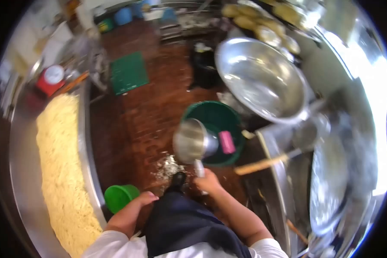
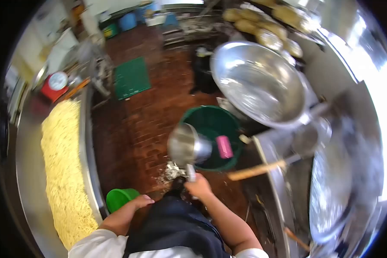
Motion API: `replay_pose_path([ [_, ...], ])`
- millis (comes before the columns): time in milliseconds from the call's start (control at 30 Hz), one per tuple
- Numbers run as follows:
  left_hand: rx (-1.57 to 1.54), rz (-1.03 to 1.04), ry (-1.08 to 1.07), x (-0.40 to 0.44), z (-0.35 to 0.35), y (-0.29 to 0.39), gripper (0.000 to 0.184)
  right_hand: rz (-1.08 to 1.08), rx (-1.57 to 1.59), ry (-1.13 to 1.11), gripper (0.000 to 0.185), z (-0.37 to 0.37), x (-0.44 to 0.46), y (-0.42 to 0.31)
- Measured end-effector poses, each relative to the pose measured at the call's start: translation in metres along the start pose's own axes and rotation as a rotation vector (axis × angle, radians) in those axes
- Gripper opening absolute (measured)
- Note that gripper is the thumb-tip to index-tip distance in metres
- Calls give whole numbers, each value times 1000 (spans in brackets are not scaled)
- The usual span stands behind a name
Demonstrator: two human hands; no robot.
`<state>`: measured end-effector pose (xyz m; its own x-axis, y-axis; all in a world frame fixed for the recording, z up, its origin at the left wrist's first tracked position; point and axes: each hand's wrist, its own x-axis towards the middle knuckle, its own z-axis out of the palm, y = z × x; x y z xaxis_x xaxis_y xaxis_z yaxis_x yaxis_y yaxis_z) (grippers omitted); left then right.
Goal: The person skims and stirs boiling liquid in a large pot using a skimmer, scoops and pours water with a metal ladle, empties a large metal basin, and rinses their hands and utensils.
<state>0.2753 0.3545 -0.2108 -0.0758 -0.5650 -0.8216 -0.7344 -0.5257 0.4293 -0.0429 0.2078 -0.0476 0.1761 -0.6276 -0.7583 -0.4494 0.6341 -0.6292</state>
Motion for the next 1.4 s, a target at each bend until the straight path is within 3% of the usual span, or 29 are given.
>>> replay_pose_path([
  [33, -40, -18, 89, 2, -4, -13, 43, -109, -353, 232, 43, 0, 34, 15],
  [100, -142, -111, 186, -2, -18, -32, 44, 95, -547, 340, 45, -8, 63, 9],
  [200, -230, -285, 259, 2, -68, -41, 49, 182, -629, 435, 44, -17, 103, 25],
  [300, -274, -254, 402, 15, -82, -64, 51, 286, -685, 425, 48, -7, 128, 24],
  [367, -236, -246, 367, 22, -95, -59, 53, 329, -722, 387, 52, -1, 147, 34],
  [433, -289, -194, 363, 30, -105, -51, 53, 192, -404, 240, 51, 8, 172, 50],
  [467, -295, -186, 364, 27, -116, -34, 52, 184, -192, 208, 33, 16, 207, 85],
  [500, -365, -135, 402, 22, -126, -16, 50, 356, 382, 150, 24, 20, 187, 50],
  [567, -359, -84, 388, 35, -141, -8, 45, 286, 727, 49, 17, 18, 161, 33],
  [633, -397, -13, 385, 79, -149, -39, 40, 246, 857, -1, 17, 18, 134, 31],
  [700, -442, -8, 303, 83, -187, 12, 19, 161, 931, -71, 16, 12, 95, 22],
  [767, -651, 55, 346, 80, -219, 78, 15, 65, 946, -132, 17, 10, 62, 19],
  [867, -797, 160, 342, 96, -260, 167, 52, -24, 1001, -199, 20, 0, -3, -4],
  [933, -854, 316, 340, 91, -268, 240, 61, -76, 1087, -233, 22, -9, -51, -22],
  [1000, -805, 555, 324, 69, -248, 339, 44, -170, 1138, -274, 24, -32, -115, -35],
  [1067, -731, 635, 267, 89, -218, 374, 32, -223, 1163, -263, 24, -51, -154, -37],
  [1133, -466, 925, 237, 86, -165, 399, 20, -248, 1167, -219, 25, -72, -190, -38],
  [1167, -164, 989, 324, 64, -137, 410, 20, -245, 1159, -178, 25, -84, -206, -36],
  [1200, -65, 887, 215, 70, -103, 408, 27, -266, 1176, -136, 26, -97, -218, -26],
  [1267, 342, 771, 193, 1, -61, 438, 48, -247, 1183, -41, 26, -132, -250, -15],
  [1300, 318, 912, 198, 20, -34, 434, 51, -230, 1161, 19, 27, -153, -264, -10],
  [1400, 321, 956, 224, 7, 6, 463, 51, -246, 959, 259, 25, -224, -298, 4],
])
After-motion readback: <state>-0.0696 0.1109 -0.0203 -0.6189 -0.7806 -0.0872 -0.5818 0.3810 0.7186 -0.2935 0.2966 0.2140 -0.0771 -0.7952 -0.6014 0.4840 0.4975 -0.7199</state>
